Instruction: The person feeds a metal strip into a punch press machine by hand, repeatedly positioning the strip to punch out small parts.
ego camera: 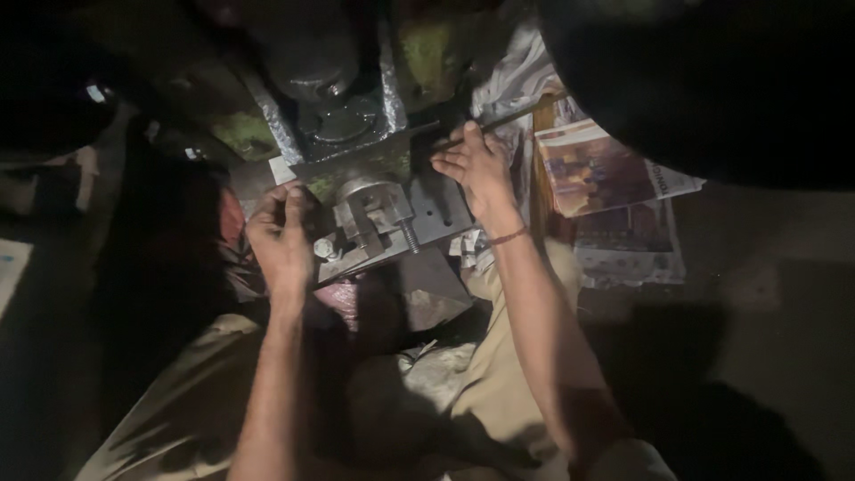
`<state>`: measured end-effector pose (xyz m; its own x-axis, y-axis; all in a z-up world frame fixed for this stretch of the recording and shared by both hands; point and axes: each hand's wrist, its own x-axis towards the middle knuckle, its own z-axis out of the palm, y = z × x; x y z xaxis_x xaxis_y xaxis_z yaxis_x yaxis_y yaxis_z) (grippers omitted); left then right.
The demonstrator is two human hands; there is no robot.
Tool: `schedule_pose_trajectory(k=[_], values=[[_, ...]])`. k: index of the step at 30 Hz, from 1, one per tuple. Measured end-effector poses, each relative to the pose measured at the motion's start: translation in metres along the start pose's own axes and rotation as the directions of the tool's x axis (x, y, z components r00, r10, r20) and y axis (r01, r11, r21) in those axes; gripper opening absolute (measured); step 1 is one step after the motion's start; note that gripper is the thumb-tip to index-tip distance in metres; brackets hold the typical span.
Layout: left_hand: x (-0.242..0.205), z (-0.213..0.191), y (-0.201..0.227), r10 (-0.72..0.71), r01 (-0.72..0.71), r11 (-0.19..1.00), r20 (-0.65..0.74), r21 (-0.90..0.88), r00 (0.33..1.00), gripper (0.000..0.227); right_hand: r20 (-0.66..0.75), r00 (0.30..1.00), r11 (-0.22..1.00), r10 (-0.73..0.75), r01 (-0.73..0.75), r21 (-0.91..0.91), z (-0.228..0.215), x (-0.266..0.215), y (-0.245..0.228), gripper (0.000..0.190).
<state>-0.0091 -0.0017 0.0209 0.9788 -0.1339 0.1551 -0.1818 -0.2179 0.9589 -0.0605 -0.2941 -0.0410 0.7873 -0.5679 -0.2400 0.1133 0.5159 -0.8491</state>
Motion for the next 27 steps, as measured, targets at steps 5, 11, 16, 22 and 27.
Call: schedule_pose_trajectory(k=[5,11,16,22,27], values=[[-0.001,-0.002,-0.003,0.041,-0.041,0.999,-0.024,-0.02,0.999,0.024,0.019,0.999,0.999,-0.05,0.05,-0.005,0.001,-0.014,0.008,0.037],[0.005,-0.004,0.002,0.04,-0.04,0.999,-0.011,-0.02,0.999,0.03,0.02,0.999,0.999,-0.045,0.045,0.024,0.003,-0.009,0.008,0.036],[0.008,-0.005,0.0,0.075,-0.075,0.997,0.034,-0.005,0.997,0.03,0.034,0.998,0.998,-0.062,0.061,0.004,0.002,-0.008,0.007,0.036],[0.009,-0.003,-0.01,-0.043,0.045,0.996,0.02,-0.081,0.999,0.026,0.035,0.996,0.997,-0.079,0.079,0.005,-0.001,-0.007,0.009,0.035],[0.012,-0.002,-0.014,0.029,-0.028,0.996,0.004,-0.088,1.0,0.021,0.034,0.997,0.998,-0.067,0.067,0.012,0.001,-0.006,0.009,0.034]])
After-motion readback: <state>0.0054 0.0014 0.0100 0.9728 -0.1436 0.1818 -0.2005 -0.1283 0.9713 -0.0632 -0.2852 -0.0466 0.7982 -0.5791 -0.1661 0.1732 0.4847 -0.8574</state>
